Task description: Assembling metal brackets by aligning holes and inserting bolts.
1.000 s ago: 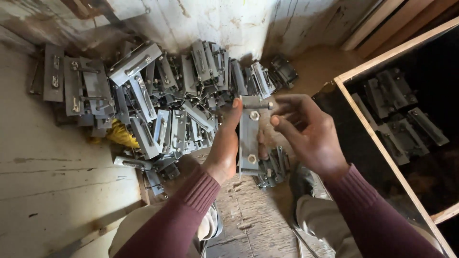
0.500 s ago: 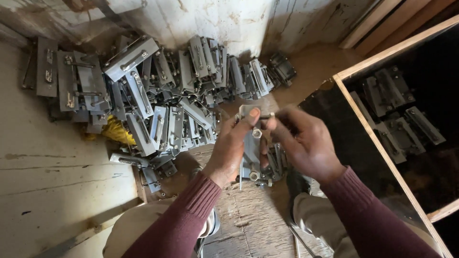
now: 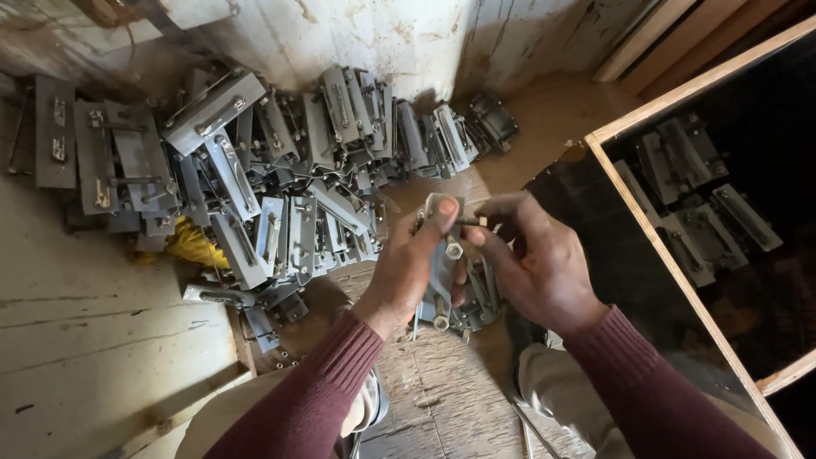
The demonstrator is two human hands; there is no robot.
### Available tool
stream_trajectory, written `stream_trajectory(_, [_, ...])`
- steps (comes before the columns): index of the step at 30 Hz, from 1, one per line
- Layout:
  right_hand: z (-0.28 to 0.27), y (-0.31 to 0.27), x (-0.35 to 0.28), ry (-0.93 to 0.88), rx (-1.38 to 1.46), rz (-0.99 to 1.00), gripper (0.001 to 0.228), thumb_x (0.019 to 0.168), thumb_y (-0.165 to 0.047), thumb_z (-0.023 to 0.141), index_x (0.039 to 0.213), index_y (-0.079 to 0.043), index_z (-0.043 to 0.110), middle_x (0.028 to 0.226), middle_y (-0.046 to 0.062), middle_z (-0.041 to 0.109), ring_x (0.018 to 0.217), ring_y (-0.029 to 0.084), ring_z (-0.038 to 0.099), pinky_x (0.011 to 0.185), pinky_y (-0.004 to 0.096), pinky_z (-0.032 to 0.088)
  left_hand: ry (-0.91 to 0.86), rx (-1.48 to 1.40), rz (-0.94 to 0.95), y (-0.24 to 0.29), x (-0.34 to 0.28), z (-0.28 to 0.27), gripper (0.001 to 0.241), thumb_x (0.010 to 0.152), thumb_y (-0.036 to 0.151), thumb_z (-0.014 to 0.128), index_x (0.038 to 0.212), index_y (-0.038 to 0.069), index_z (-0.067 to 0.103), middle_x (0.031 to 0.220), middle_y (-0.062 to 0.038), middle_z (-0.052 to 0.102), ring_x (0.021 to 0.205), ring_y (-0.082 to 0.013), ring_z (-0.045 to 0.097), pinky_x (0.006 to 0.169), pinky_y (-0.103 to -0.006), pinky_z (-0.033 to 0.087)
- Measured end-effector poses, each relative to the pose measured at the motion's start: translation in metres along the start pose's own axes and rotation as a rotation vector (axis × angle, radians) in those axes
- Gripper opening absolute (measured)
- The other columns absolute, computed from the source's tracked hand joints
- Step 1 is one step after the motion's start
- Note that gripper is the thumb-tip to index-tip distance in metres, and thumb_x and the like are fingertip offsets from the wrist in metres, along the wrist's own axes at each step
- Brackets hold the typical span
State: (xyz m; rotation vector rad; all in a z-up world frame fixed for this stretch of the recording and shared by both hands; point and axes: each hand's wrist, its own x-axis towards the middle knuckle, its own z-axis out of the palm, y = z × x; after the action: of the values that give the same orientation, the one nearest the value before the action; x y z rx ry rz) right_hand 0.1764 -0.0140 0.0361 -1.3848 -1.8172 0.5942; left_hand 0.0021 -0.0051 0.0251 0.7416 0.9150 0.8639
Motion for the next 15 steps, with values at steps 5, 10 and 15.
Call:
stream_trajectory(5, [-0.002,0.001,-0.001,-0.071,0.05,0.113,0.04,0.106,-0.028,0.055,0.071,-0.01,0.063,0.054,0.012,0.058,0.049,0.028,0.054,0.053,0.04,0.05,-0.023,0.034,0.007,-0.007,0.002,0.0,0.053,0.101,0.049,0.055,0.097,-0.003,0.066,0.059,-0.016,0.064,0.045,-0.0252,0.068,0.043,-0.0372,0.061])
stream_trajectory(10, [-0.003,0.009,-0.002,-0.073,0.042,0.084,0.023,0.09,-0.017,0.076,0.108,-0.006,0.066,0.075,0.016,0.071,0.063,0.033,0.07,0.057,0.043,0.054,-0.004,0.018,-0.013,-0.004,0.003,0.001,0.052,0.102,0.05,0.053,0.098,0.0,0.066,0.059,-0.018,0.064,0.046,-0.0267,0.068,0.042,-0.037,0.06])
stream_trajectory(15, [-0.001,0.009,-0.004,-0.087,0.123,0.167,0.038,0.106,-0.024,0.054,0.074,-0.01,0.067,0.052,0.006,0.061,0.049,0.021,0.06,0.053,0.036,0.053,-0.011,0.026,0.012,-0.015,0.003,0.001,0.05,0.102,0.045,0.056,0.096,-0.004,0.065,0.056,-0.017,0.063,0.042,-0.0256,0.066,0.04,-0.0361,0.058])
